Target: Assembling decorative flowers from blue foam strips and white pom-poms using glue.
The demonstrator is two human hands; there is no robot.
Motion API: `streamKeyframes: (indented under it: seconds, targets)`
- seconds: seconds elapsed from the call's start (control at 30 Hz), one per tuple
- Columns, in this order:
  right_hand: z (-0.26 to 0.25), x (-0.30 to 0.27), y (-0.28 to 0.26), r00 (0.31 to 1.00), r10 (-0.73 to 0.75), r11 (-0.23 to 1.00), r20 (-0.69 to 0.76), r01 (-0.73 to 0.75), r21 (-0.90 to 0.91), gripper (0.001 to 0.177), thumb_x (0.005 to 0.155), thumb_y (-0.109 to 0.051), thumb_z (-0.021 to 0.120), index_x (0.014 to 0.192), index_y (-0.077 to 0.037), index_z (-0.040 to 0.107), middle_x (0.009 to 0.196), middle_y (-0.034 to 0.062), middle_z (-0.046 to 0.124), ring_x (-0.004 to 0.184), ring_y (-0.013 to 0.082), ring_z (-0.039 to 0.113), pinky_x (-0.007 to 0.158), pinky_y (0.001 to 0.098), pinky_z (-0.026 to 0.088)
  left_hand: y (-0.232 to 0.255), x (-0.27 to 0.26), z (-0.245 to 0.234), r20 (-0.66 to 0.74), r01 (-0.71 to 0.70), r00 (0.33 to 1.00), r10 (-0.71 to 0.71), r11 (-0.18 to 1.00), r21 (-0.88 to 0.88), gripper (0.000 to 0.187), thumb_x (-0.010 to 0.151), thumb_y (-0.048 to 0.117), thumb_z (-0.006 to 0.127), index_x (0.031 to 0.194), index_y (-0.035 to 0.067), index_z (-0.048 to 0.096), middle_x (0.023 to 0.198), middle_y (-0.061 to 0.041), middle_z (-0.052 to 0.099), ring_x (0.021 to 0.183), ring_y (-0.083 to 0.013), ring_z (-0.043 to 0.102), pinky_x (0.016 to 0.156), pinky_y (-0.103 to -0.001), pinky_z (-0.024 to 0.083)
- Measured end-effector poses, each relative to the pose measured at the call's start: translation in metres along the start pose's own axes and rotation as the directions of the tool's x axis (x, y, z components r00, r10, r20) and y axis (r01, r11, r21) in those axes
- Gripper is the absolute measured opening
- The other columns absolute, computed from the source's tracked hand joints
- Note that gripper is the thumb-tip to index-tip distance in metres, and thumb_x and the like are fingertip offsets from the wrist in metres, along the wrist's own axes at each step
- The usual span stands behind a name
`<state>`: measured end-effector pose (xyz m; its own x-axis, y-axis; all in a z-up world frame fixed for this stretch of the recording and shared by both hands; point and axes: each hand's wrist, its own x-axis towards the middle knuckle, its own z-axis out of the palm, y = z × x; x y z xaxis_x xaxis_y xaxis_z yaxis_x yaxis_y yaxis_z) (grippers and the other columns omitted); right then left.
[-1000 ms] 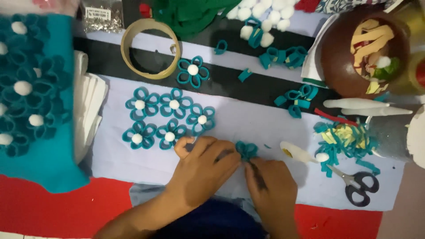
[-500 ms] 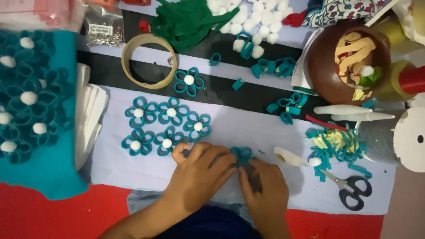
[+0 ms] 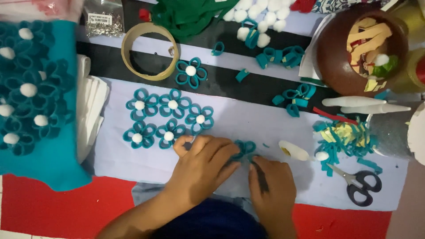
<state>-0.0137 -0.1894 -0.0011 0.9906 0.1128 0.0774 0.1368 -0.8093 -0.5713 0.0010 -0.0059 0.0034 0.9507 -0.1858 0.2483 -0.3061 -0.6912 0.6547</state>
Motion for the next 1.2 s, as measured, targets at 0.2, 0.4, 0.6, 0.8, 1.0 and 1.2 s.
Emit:
streamKeyframes:
  seconds: [0.2, 0.4, 0.6, 0.8, 1.0, 1.2]
  targets:
    - [0.010, 0.000, 0.010, 0.999, -0.046, 0.997, -0.016, 0.045, -0.058, 0.028, 0.083, -0.010, 0.074, 0.110, -0.006, 0.069, 0.100, 0.0111, 0.072, 0.089, 0.0287, 0.063, 0.078, 0.0384, 0.049, 0.004, 0.002, -0.001, 0.020, 0.004, 1.000, -0.005, 0.999, 0.041, 0.032, 0.091, 0.030, 0.074, 0.121, 0.019, 0.069, 0.129, -0.001, 0.056, 0.109, -0.0214, 0.044, 0.097, -0.054, 0.019]
    - [0.010, 0.003, 0.009, 0.999, -0.044, 0.998, -0.018, 0.043, -0.046, 0.024, 0.084, -0.008, 0.075, 0.107, -0.005, 0.072, 0.097, 0.0103, 0.073, 0.084, 0.0230, 0.063, 0.075, 0.0346, 0.048, 0.005, 0.014, -0.003, 0.112, -0.083, 0.992, 0.066, 0.984, 0.156, 0.034, 0.094, 0.030, 0.070, 0.126, 0.019, 0.067, 0.136, -0.005, 0.049, 0.116, -0.0277, 0.040, 0.099, -0.058, 0.017]
    - [0.007, 0.004, 0.004, 0.997, -0.056, 0.998, -0.061, 0.056, -0.001, 0.021, 0.085, -0.006, 0.073, 0.106, -0.002, 0.074, 0.096, 0.0095, 0.069, 0.084, 0.0235, 0.061, 0.075, 0.0336, 0.048, 0.006, 0.018, -0.006, 0.091, -0.112, 0.991, 0.098, 0.978, 0.174, 0.027, 0.093, 0.024, 0.067, 0.119, 0.017, 0.065, 0.138, -0.006, 0.049, 0.120, -0.0280, 0.040, 0.106, -0.057, 0.015]
    - [0.002, 0.007, 0.000, 0.999, -0.051, 0.999, -0.020, 0.051, 0.003, 0.020, 0.086, -0.007, 0.072, 0.106, -0.003, 0.073, 0.101, 0.0100, 0.071, 0.091, 0.0233, 0.063, 0.082, 0.0344, 0.049, 0.006, 0.018, -0.002, 0.091, -0.120, 0.990, 0.103, 0.973, 0.199, 0.018, 0.094, 0.024, 0.069, 0.110, 0.018, 0.070, 0.137, -0.007, 0.051, 0.120, -0.0275, 0.039, 0.104, -0.057, 0.013]
    - [-0.003, 0.009, -0.006, 1.000, 0.025, 0.999, 0.012, -0.026, 0.033, 0.018, 0.084, -0.002, 0.071, 0.101, -0.003, 0.072, 0.098, 0.0093, 0.073, 0.090, 0.0245, 0.063, 0.082, 0.0340, 0.050, 0.006, 0.018, -0.002, 0.055, -0.116, 0.993, 0.107, 0.973, 0.199, 0.022, 0.091, 0.023, 0.070, 0.112, 0.017, 0.068, 0.136, -0.005, 0.052, 0.117, -0.0259, 0.042, 0.104, -0.054, 0.016]
    - [-0.006, 0.005, -0.003, 0.977, 0.211, 0.977, 0.028, -0.212, 0.038, 0.020, 0.088, -0.010, 0.073, 0.106, -0.002, 0.068, 0.095, 0.0127, 0.069, 0.079, 0.0224, 0.068, 0.072, 0.0320, 0.053, 0.007, 0.018, 0.002, 0.052, -0.113, 0.993, 0.105, 0.975, 0.190, 0.019, 0.092, 0.023, 0.071, 0.110, 0.017, 0.069, 0.133, -0.006, 0.054, 0.117, -0.0267, 0.044, 0.102, -0.054, 0.016]
